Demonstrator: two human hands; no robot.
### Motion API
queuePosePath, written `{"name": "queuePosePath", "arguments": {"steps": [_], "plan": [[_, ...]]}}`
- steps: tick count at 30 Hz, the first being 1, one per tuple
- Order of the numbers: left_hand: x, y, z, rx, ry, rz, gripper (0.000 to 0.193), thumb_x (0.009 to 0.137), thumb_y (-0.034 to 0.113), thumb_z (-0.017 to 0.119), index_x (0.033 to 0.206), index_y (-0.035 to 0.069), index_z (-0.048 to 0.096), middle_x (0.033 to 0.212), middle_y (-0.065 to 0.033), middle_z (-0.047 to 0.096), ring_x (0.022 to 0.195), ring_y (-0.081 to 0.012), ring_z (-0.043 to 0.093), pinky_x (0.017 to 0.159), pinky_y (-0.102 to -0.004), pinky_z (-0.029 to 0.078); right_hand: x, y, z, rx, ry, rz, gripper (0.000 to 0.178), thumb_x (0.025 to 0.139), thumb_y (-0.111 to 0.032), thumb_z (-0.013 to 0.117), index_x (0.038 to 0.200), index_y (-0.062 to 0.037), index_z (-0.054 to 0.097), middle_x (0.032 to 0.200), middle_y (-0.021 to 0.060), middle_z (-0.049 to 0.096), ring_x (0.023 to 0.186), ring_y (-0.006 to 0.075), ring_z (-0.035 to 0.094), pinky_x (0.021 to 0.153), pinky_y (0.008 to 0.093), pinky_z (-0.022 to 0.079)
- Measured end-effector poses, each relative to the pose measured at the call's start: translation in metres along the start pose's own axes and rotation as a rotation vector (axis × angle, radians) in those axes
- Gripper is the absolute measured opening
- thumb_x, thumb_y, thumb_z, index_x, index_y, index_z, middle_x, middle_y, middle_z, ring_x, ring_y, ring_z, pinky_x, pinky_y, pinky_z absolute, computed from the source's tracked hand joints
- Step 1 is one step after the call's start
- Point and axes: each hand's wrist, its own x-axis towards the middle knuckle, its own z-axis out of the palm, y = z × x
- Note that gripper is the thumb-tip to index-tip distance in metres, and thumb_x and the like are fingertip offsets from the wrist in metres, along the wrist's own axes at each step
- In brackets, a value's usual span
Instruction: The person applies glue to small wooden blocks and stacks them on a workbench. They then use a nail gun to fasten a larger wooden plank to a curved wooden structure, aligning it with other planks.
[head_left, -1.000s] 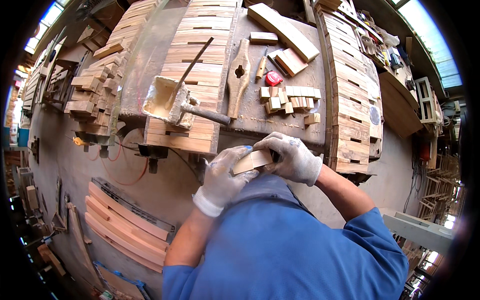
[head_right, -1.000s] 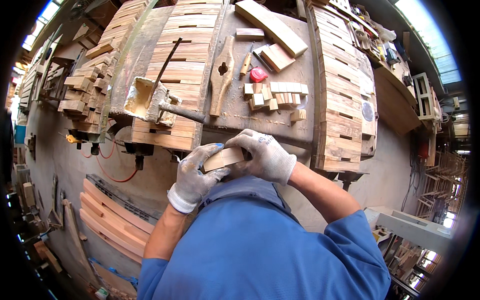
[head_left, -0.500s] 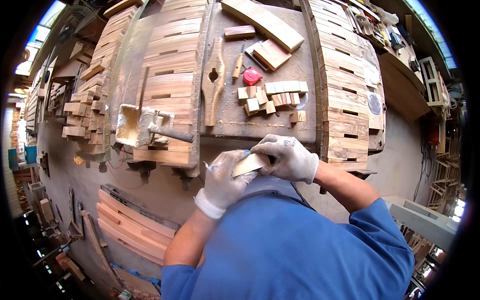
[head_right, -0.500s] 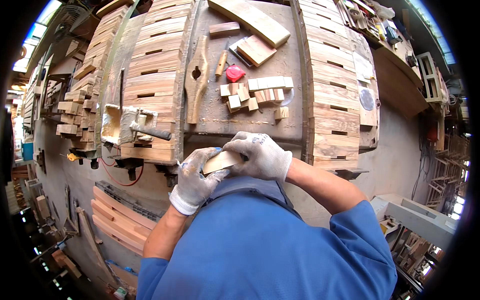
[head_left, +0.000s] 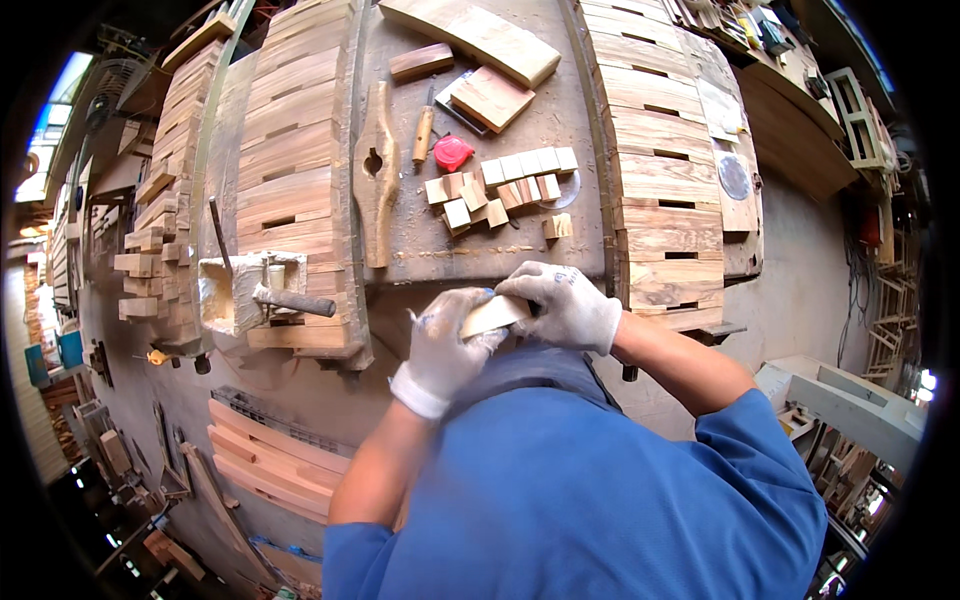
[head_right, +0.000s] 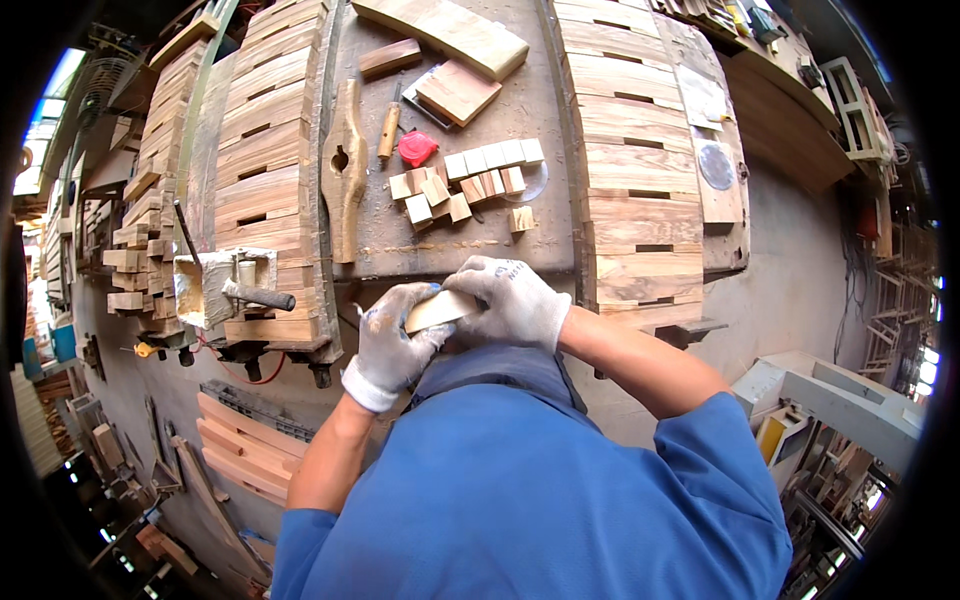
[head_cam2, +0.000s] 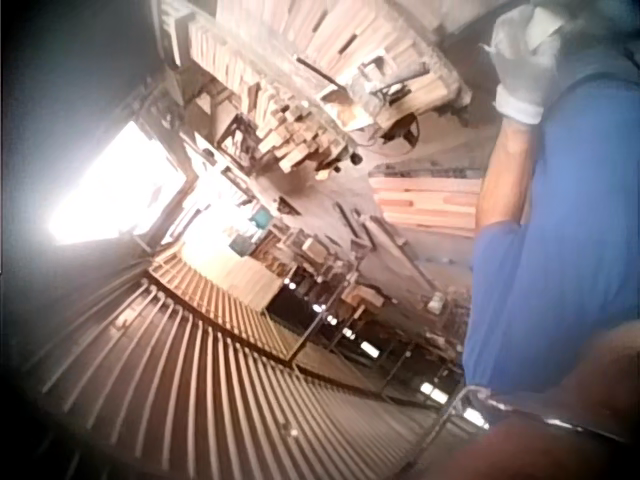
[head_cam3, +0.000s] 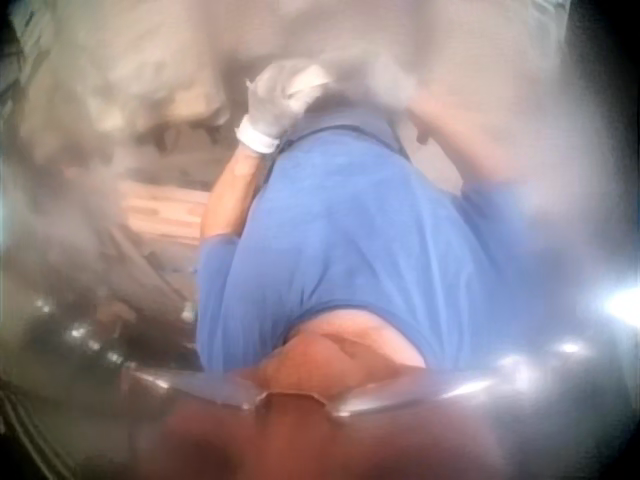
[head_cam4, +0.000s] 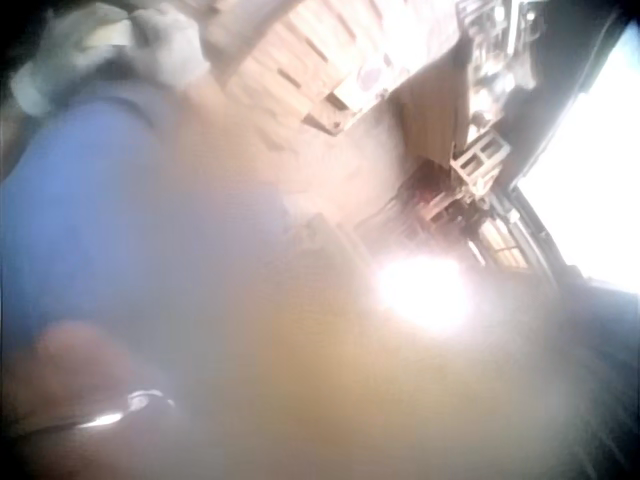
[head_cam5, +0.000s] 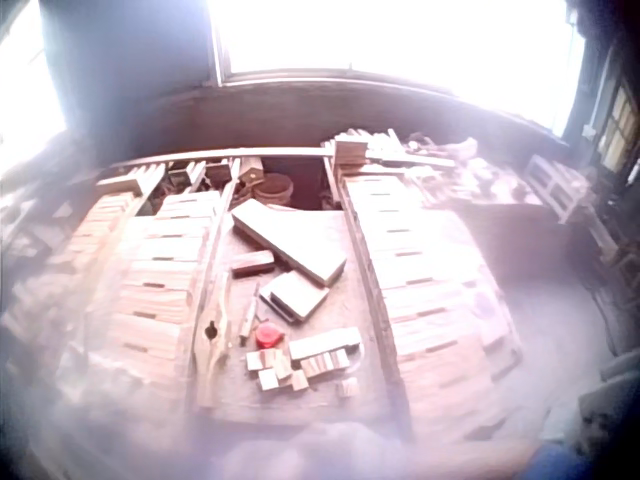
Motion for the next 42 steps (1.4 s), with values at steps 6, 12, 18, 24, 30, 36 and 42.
{"name": "queuePosePath", "arguments": {"steps": [6,12,18,24,30,36,42], "plan": [[0.009,-0.007,0.016,-0.117,-0.053,-0.117,0.06,0.083,0.017,0.092,0.135,-0.001,0.069,0.126,-0.0191,0.079,0.118,-0.0304,0.077,0.103,-0.04,0.061,-0.016,0.012,0.006,0.044,0.153,0.124,0.053,0.08,-0.006,0.087,0.132,-0.0067,0.075,0.124,0.015,0.074,0.113,0.0333,0.074,0.098,0.0417,0.061],[0.017,0.007,0.021,-0.121,-0.086,-0.092,0.065,0.079,0.015,0.094,0.137,0.001,0.068,0.126,-0.0188,0.079,0.115,-0.0339,0.078,0.102,-0.042,0.062,-0.028,0.02,0.008,0.033,0.168,0.151,0.046,0.083,-0.005,0.085,0.129,-0.0065,0.077,0.121,0.0159,0.076,0.11,0.0333,0.076,0.095,0.0407,0.062],[0.016,0.004,0.024,-0.037,-0.073,0.035,0.064,0.079,0.018,0.094,0.136,0.001,0.069,0.123,-0.019,0.079,0.113,-0.0343,0.078,0.1,-0.0425,0.062,-0.028,0.016,0.0,0.042,0.147,0.077,0.043,0.083,-0.007,0.086,0.126,-0.0051,0.078,0.117,0.0162,0.078,0.106,0.0343,0.077,0.092,0.041,0.063],[0.019,0.009,0.021,-0.025,-0.049,0.081,0.057,0.076,0.013,0.092,0.13,0.004,0.073,0.116,-0.0168,0.079,0.107,-0.0352,0.077,0.096,-0.0442,0.061,-0.024,0.014,-0.008,0.058,0.073,0.074,0.046,0.082,-0.013,0.089,0.126,-0.0037,0.078,0.117,0.0182,0.077,0.105,0.0363,0.076,0.09,0.0427,0.062],[0.021,0.003,0.025,-0.007,-0.094,0.075,0.06,0.079,0.016,0.091,0.134,0.003,0.071,0.117,-0.0171,0.079,0.108,-0.0362,0.077,0.096,-0.0449,0.061,-0.021,0.023,-0.004,0.011,0.063,0.046,0.05,0.079,-0.016,0.09,0.125,-0.0021,0.076,0.115,0.0189,0.077,0.104,0.0372,0.076,0.091,0.0437,0.062],[0.018,-0.021,0.057,0.085,-0.236,-0.039,0.077,0.079,0.019,0.093,0.147,0.004,0.06,0.117,-0.0183,0.079,0.106,-0.0374,0.078,0.093,-0.0451,0.063,-0.039,0.06,0.03,0.041,0.009,0.337,0.069,0.085,-0.025,0.084,0.148,-0.0027,0.064,0.139,0.0231,0.07,0.128,0.037,0.069,0.113,0.0428,0.054],[0.059,-0.06,0.099,0.669,-0.317,0.076,0.08,0.092,0.034,0.082,0.157,0.003,0.046,0.129,-0.0194,0.071,0.119,-0.0373,0.069,0.105,-0.0458,0.056,-0.061,0.059,0.012,-0.015,0.043,0.623,0.066,0.09,-0.032,0.08,0.148,-0.0031,0.065,0.142,0.0246,0.069,0.126,0.0381,0.07,0.112,0.0446,0.054]]}}
